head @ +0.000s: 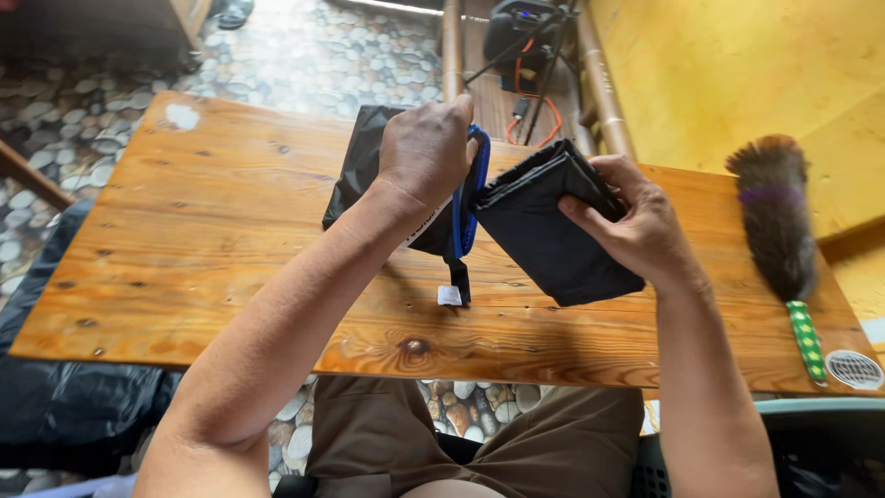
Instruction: The person cleans a black plastic bag using a duster, folds it into a small rectangular shape, and then places it inside a padded fabric envelope.
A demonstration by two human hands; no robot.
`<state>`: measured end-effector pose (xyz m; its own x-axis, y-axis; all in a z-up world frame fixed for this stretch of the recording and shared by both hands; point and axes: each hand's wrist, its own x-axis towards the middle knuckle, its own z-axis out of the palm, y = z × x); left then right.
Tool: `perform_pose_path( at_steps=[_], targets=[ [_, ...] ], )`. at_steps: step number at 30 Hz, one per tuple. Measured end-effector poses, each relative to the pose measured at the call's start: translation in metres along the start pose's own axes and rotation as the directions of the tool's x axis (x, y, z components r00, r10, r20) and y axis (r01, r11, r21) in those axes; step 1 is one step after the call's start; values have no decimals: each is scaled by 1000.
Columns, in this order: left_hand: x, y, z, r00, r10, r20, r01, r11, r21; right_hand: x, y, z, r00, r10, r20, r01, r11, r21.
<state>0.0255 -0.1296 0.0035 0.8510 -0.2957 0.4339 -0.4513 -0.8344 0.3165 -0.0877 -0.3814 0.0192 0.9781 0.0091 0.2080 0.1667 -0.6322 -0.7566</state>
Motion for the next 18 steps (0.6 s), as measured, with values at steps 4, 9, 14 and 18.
perform_pose_path(
  at_steps=[4,9,14,18],
  targets=[
    [3,31,-5,1000,14,24,-13,998,-62,-1,9,2,986,-81,-148,75,996,-49],
    [10,49,-2,998,63,30,-56,981,-188,-9,-10,15,968,-132,-212,101,984,-150],
    [12,54,-10,996,77,54,-63,974,-217,-10,-5,25,952,-175,-251,100,953,-285],
    [15,53,-15,993,105,50,-89,963,-254,-3,-5,34,939,-210,-272,112,935,-336]
  ],
)
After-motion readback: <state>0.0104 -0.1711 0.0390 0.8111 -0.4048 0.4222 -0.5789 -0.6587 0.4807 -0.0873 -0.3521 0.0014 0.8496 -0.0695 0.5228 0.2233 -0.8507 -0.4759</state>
